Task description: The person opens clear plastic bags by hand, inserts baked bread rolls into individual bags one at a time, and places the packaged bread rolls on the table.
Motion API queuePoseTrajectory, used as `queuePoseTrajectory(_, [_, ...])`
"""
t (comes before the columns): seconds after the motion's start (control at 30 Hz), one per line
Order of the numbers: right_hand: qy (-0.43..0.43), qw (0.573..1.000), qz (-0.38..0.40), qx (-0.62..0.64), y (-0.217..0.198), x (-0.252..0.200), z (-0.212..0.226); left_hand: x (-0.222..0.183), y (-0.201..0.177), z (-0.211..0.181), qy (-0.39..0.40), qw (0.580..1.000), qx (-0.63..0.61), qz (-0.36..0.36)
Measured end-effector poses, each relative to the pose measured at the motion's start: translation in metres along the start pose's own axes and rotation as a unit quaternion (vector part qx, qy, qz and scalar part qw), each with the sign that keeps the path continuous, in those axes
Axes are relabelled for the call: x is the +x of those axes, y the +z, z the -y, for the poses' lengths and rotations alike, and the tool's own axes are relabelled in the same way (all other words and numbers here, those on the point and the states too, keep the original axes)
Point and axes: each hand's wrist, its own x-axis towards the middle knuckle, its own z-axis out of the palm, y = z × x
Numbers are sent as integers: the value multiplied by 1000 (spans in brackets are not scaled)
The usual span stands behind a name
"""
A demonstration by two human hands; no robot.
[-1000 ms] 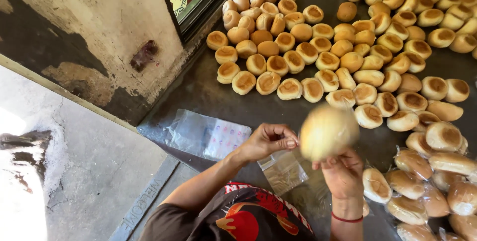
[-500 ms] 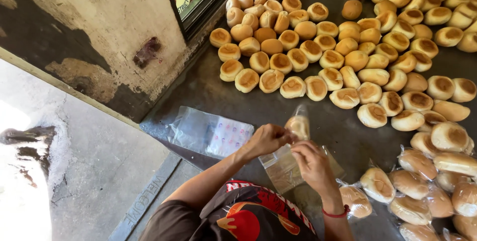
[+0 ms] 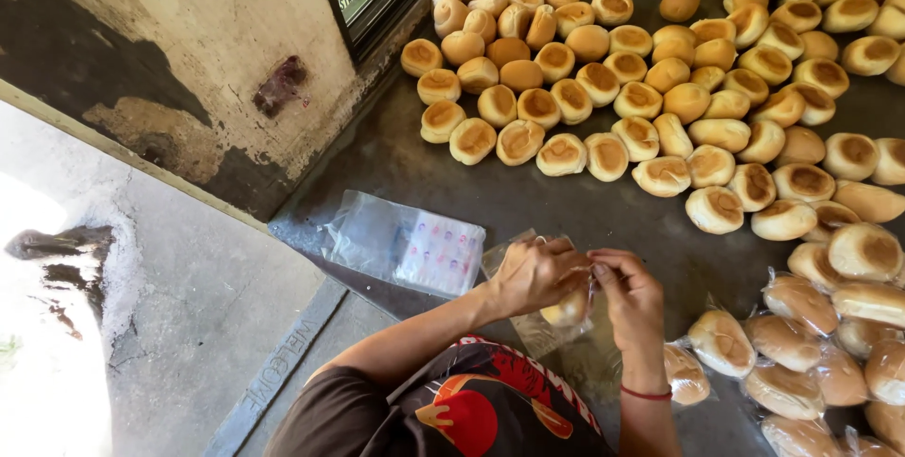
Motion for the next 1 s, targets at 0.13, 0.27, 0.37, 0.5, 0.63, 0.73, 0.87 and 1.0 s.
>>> queuePoseTrajectory(0.13, [41,983,24,177,-17,7,-25,9,-13,11,214,962,149,-81])
queuePoseTrajectory(0.27, [-99,995,21,10,-3,9,-6,24,-3,21,94,992,18,-82])
queuePoseTrajectory(0.37, [-235,948,-16,-214,4,12,29,36,18,29,-112,965,-239,5])
queuePoseTrajectory(0.5, [-212,941,-111,-239,13,3,61,43,30,28,-134,919,-370,6])
queuePoseTrajectory(0.63, [-348,860,-156,-338,12,-2,63,50,39,22,-195,846,-496,20])
queuePoseTrajectory(0.73, [-321,882,-171,-299,5,-13,53,65,46,41,-204,835,-508,-49])
queuePoseTrajectory(0.87, [-127,963,-187,-145,-31,-22,35,55,63,68,-146,949,-278,-1])
queuePoseTrajectory(1.0, [-192,916,-315,-155,-82,-28,31,23,96,109,-197,980,15,30])
